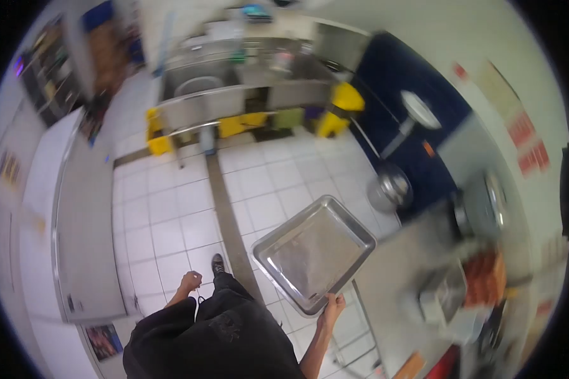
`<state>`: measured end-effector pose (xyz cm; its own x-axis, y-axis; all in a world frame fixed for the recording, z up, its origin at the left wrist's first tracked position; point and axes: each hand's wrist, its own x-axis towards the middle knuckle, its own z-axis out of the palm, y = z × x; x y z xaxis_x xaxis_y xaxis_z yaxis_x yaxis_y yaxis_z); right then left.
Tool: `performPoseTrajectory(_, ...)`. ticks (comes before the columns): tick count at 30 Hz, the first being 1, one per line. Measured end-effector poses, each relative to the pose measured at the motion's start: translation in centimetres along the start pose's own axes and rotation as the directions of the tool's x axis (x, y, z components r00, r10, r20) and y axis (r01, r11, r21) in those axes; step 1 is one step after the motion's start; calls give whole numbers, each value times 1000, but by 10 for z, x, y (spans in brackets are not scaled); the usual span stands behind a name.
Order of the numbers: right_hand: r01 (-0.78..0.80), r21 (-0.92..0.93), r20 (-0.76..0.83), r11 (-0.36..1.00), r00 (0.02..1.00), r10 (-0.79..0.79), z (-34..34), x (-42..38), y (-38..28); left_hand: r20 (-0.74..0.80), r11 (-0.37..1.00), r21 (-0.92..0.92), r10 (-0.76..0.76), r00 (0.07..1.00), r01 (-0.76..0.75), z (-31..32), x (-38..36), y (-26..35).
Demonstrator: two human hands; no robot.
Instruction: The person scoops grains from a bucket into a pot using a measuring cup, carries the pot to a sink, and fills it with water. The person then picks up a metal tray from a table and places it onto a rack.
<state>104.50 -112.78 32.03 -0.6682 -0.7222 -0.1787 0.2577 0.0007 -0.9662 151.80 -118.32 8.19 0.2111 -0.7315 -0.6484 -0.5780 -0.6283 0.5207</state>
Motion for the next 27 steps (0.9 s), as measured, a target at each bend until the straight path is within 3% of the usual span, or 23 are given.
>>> performPoseTrajectory(2,-15,-92,135,996,990,27,76,18,28,-74,971,-237,-47,996,28,-21,3,-19)
performPoseTrajectory(4,-19,-156,239,988,969,57,158,25,55,-35,985,-169,-50,998,44,-44,23,-59)
performPoseTrajectory(5,-68,-195,237,978,965,115,205,29,66,-100,992,-120,19,995,-31,-52,44,-91)
performPoseTrajectory(6,-125,-251,219,960,958,182,254,36,76,-128,995,-98,-25,991,12,-67,76,-111)
performPoseTrajectory(8,-121,-283,352,951,910,220,320,43,99,-187,896,-417,-249,950,153,-115,67,-119)
performPoseTrajectory(10,-97,-474,365,875,883,296,388,39,119,-294,774,-625,-352,889,99,-162,68,-133)
performPoseTrajectory(12,-91,-464,427,881,849,313,456,33,142,-340,757,-645,-400,851,99,-212,84,-140)
performPoseTrajectory(14,-85,-474,464,876,821,331,514,27,152,-282,699,-684,-520,806,212,-242,107,-161)
performPoseTrajectory(18,-96,-579,522,810,720,458,627,6,177,-123,656,-656,-580,805,373,-292,151,-198)
performPoseTrajectory(22,-64,-573,611,817,630,479,762,-9,197,-200,674,-674,-560,804,302,-340,197,-196)
performPoseTrajectory(23,-75,-576,613,814,619,491,789,-4,220,-184,646,-704,-568,802,296,-357,209,-194)
performPoseTrajectory(25,86,-624,665,777,581,470,854,10,264,-124,521,-810,-603,788,271,-375,222,-186)
performPoseTrajectory(26,77,-608,685,791,554,473,898,6,272,-95,434,-869,-622,777,240,-389,229,-190)
performPoseTrajectory(27,11,-602,697,798,495,519,945,-9,266,-128,447,-864,-640,758,231,-409,235,-186)
